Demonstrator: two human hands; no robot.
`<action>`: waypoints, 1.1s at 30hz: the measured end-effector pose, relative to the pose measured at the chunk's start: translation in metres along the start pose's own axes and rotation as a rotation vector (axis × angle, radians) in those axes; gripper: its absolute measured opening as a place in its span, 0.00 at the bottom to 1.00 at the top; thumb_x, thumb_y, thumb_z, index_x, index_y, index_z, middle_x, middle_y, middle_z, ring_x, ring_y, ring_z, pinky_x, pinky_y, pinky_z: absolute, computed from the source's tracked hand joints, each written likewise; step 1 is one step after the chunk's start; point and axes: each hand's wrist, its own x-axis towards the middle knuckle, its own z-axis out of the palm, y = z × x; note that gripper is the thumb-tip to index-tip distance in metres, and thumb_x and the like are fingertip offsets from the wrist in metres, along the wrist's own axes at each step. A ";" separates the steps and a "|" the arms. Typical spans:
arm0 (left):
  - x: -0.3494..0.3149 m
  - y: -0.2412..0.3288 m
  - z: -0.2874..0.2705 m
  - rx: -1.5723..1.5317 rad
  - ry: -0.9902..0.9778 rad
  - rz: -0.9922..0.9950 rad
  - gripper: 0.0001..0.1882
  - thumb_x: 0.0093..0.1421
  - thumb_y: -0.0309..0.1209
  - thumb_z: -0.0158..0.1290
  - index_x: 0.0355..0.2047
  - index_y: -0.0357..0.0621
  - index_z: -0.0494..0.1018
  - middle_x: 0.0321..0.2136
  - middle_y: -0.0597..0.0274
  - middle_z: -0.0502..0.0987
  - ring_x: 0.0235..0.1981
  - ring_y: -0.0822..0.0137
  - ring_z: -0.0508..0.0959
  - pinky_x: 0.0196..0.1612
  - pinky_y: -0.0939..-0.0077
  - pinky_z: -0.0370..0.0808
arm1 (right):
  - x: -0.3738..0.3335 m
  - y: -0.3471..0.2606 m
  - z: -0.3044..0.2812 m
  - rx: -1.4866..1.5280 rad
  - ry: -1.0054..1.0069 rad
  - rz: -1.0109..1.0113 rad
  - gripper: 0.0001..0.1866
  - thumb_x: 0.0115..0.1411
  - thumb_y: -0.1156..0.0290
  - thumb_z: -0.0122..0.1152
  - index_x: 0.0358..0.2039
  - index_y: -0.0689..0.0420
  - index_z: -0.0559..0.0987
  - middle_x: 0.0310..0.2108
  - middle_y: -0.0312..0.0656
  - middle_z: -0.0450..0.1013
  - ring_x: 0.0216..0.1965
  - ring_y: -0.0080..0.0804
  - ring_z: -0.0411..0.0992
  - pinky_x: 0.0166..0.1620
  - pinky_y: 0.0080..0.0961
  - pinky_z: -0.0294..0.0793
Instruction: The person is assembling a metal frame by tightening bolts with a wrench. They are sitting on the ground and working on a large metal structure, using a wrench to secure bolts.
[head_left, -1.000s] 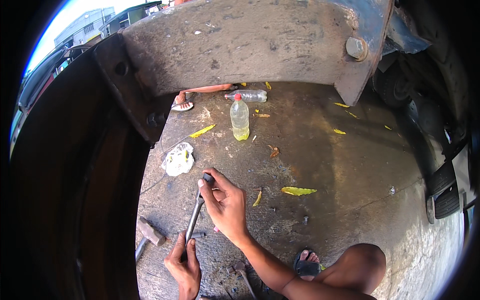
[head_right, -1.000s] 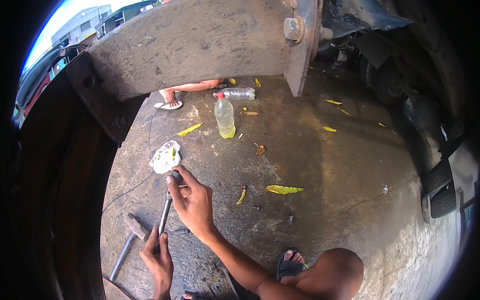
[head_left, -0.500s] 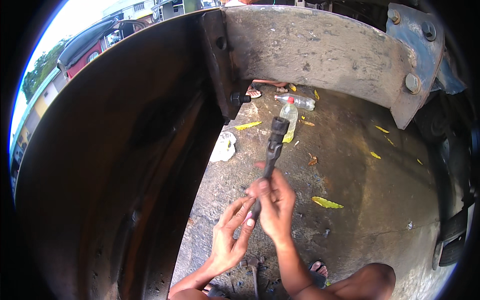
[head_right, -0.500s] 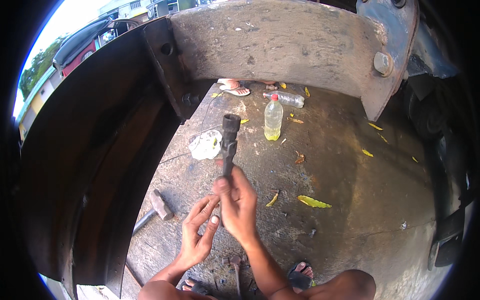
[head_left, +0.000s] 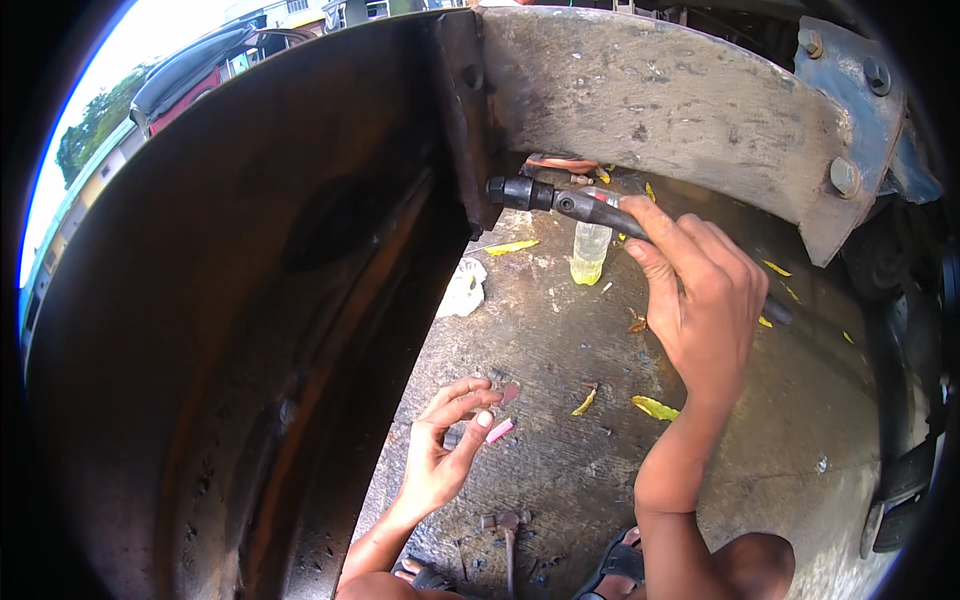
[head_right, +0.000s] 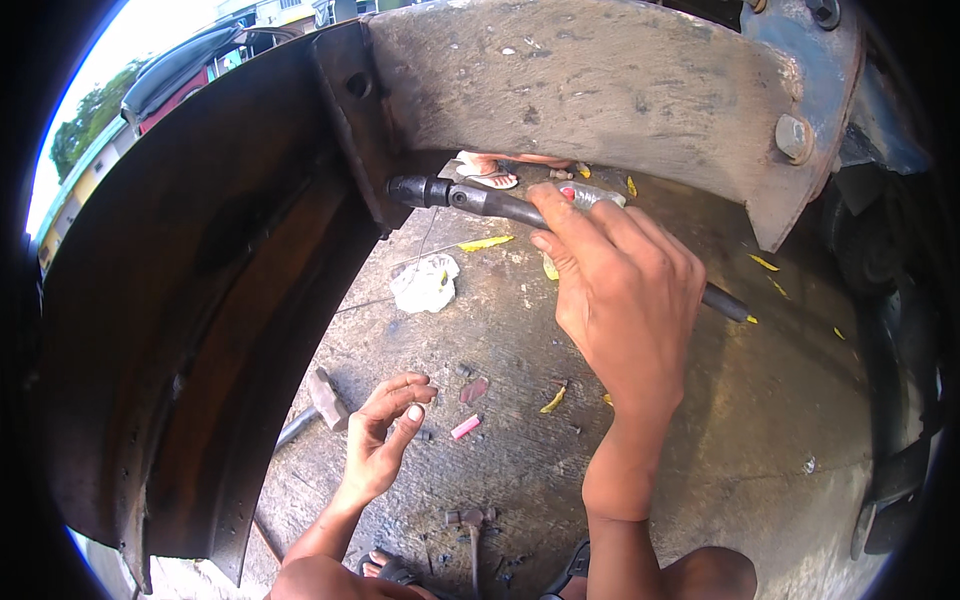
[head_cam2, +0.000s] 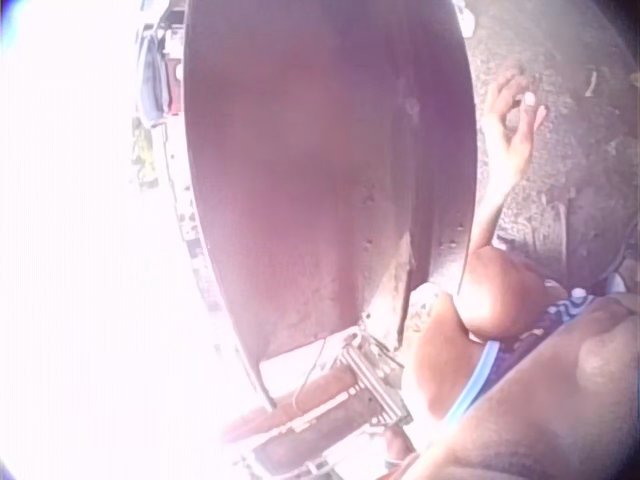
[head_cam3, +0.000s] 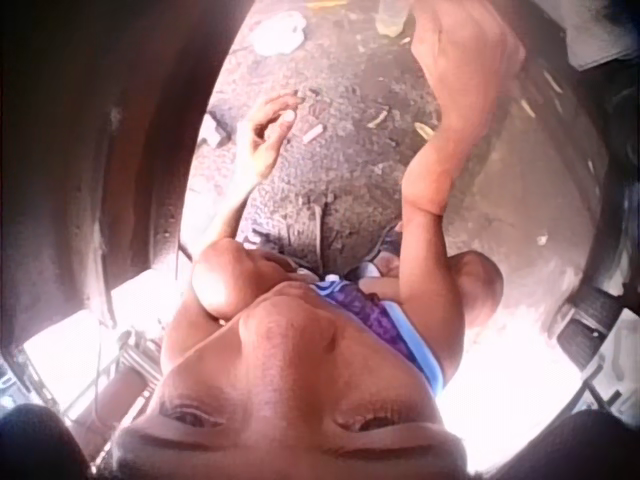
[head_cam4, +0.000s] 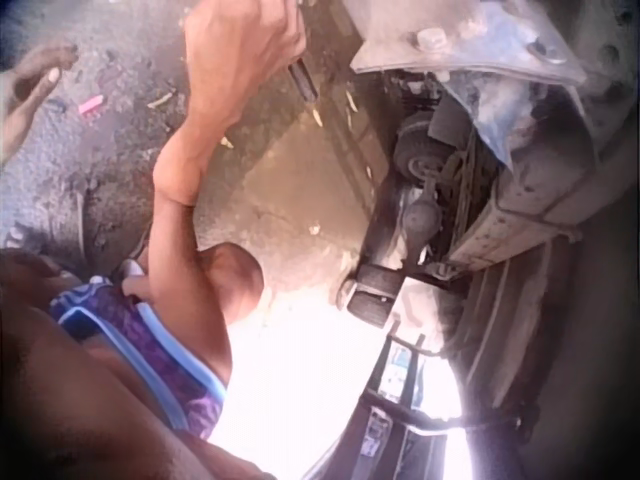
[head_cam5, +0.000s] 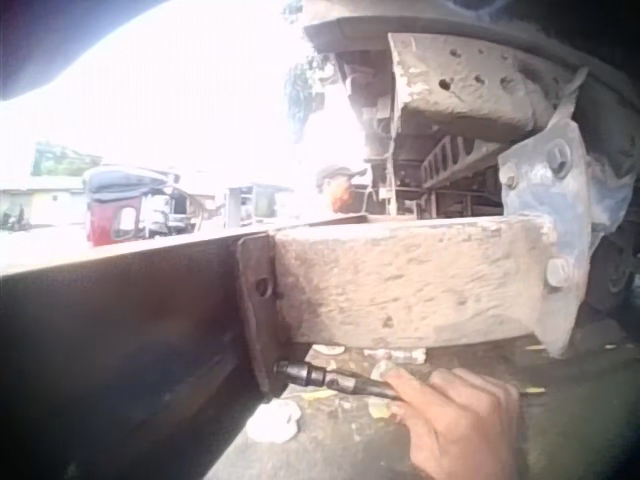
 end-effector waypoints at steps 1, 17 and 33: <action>-0.003 -0.003 0.001 -0.040 0.008 -0.031 0.14 0.70 0.30 0.55 0.50 0.35 0.80 0.57 0.52 0.74 0.60 0.63 0.73 0.62 0.66 0.69 | 0.002 -0.005 0.000 0.002 0.025 0.040 0.17 0.60 0.68 0.67 0.51 0.48 0.84 0.26 0.42 0.73 0.26 0.42 0.73 0.31 0.37 0.69; -0.018 -0.040 -0.022 -0.235 0.241 -0.158 0.14 0.71 0.34 0.53 0.48 0.37 0.80 0.52 0.57 0.77 0.47 0.70 0.79 0.51 0.72 0.76 | -0.030 -0.085 0.070 1.404 0.094 0.668 0.25 0.73 0.69 0.57 0.65 0.67 0.70 0.22 0.24 0.64 0.21 0.09 0.56 0.23 0.14 0.51; 0.010 -0.004 -0.023 -0.431 0.567 0.019 0.24 0.73 0.41 0.49 0.59 0.31 0.69 0.51 0.55 0.75 0.46 0.67 0.77 0.50 0.68 0.74 | -0.037 -0.070 0.134 1.008 0.383 0.355 0.23 0.70 0.77 0.55 0.62 0.76 0.68 0.25 0.42 0.76 0.24 0.20 0.74 0.23 0.20 0.68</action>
